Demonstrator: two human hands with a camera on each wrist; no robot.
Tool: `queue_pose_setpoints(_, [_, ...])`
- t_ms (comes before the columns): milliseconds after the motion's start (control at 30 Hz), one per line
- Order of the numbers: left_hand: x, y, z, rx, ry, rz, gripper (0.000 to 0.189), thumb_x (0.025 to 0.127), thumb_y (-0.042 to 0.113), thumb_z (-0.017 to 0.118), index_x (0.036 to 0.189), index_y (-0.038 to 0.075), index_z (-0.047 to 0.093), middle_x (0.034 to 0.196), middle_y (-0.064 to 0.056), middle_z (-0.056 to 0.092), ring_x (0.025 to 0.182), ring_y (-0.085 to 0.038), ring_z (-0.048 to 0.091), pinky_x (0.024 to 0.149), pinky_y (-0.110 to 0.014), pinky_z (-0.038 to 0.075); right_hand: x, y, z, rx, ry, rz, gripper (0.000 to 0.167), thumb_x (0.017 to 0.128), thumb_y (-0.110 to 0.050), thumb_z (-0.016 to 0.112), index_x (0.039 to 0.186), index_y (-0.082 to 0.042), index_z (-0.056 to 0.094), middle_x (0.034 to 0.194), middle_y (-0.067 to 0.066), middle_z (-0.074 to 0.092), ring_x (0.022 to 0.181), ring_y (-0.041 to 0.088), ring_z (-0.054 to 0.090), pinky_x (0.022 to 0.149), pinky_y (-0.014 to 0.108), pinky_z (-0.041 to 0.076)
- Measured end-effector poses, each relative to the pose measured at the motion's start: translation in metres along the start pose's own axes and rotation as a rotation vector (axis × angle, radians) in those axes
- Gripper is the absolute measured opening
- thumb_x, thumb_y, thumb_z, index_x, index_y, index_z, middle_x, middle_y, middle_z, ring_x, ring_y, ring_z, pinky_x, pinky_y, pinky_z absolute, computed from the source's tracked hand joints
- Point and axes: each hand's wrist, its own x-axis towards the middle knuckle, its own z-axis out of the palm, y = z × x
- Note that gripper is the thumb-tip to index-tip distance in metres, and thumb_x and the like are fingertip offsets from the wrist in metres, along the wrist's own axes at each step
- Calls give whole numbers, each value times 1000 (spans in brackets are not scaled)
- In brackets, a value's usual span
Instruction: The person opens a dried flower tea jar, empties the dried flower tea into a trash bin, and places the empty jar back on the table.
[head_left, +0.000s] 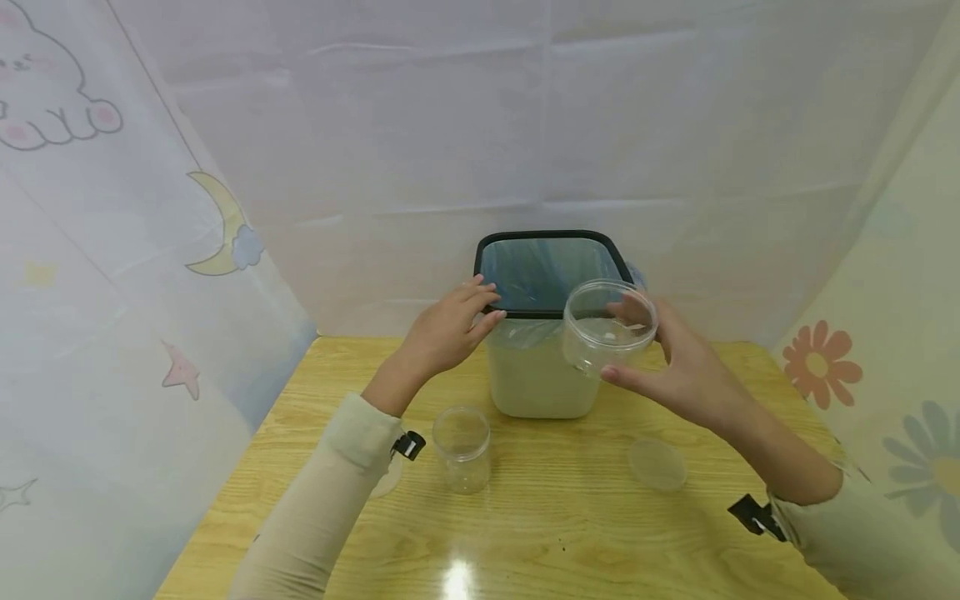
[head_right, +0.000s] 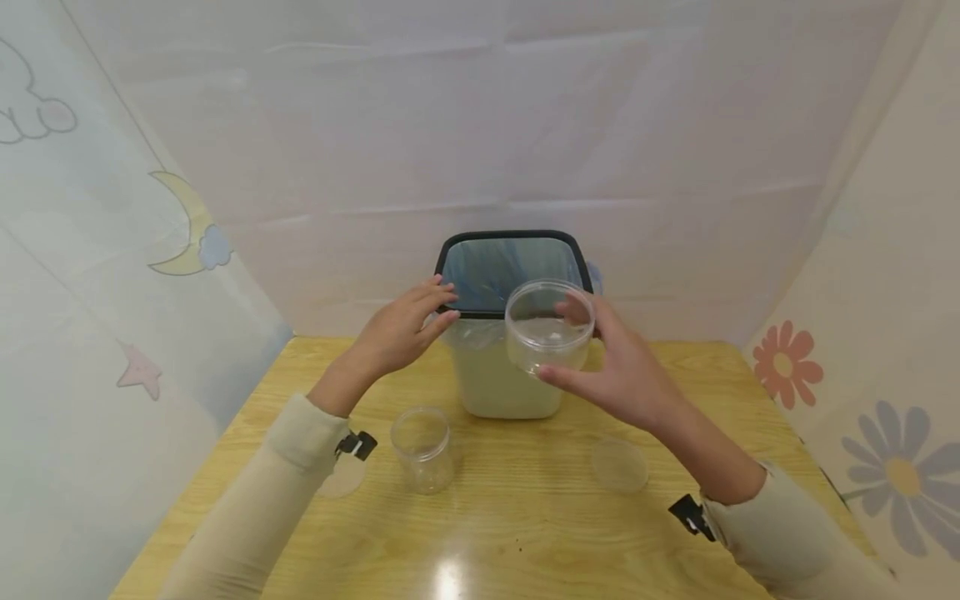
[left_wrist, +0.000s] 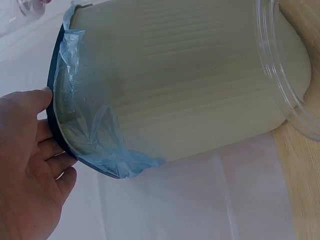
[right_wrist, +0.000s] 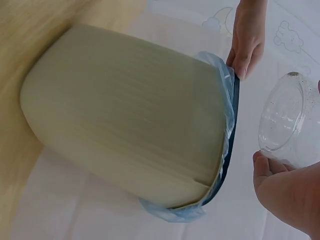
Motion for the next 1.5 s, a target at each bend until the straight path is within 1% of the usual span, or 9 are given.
queue_pose_setpoints(133, [-1,0,0,1,-1,-1,51,108,43,44,147,10,53,158,-5,43,153,-19,25,121,-42,31,-14,7,9,18,-9,-42,83,86,-12,82,155,-20,36,149,7,50,131,24,43,105,14,32])
queue_pose_setpoints(233, [-2,-2,-1,-2,-3,0,51,108,43,44,147,10,53,159,-5,42,153,-19,24,121,-41,29,-21,14,17,32,-13,-54,83,85,-11,83,154,-16,37,148,7,51,129,18,44,101,6,30])
queue_pose_setpoints(367, [-3,-3,-1,0,-2,-2,52,108,44,43,147,10,53,159,-5,41,153,-19,24,122,-42,29,-30,23,26,49,-36,-48,84,85,-12,83,155,-15,36,149,8,50,132,13,43,102,5,29])
queue_pose_setpoints(567, [-4,-5,0,-5,3,5,52,108,43,44,146,8,53,159,-6,41,153,-20,24,121,-42,29,-39,38,37,65,-88,-26,87,86,-16,83,157,-21,31,151,8,46,136,20,40,101,6,29])
queue_pose_setpoints(700, [-4,-6,1,-8,11,11,52,108,43,44,146,8,53,159,-6,42,153,-20,24,121,-42,30,-46,48,46,103,-127,1,86,86,-18,83,156,-19,33,152,9,45,138,28,40,102,15,35])
queue_pose_setpoints(833, [-4,-7,3,-1,14,10,53,108,44,43,146,9,53,159,-6,41,153,-19,24,121,-42,30,-52,58,58,112,-173,24,85,86,-22,84,155,-17,34,152,13,45,136,39,43,105,51,43])
queue_pose_setpoints(933, [-4,-7,3,2,16,12,53,108,44,43,147,9,53,159,-6,41,153,-20,24,121,-42,30,-57,64,65,109,-198,40,85,86,-25,83,154,-18,33,153,15,45,136,46,43,98,71,39])
queue_pose_setpoints(1200, [-3,-4,1,8,20,19,52,109,42,44,147,8,52,158,-7,42,153,-21,25,121,-41,29,-67,81,76,99,-244,73,88,84,-34,85,153,-20,33,151,19,47,136,51,43,96,68,44])
queue_pose_setpoints(1500, [-4,-2,1,5,20,14,51,108,41,44,146,8,53,158,-7,42,153,-20,25,121,-41,30,-77,99,90,62,-321,142,96,84,-45,81,155,-6,29,154,21,44,137,45,46,105,65,40])
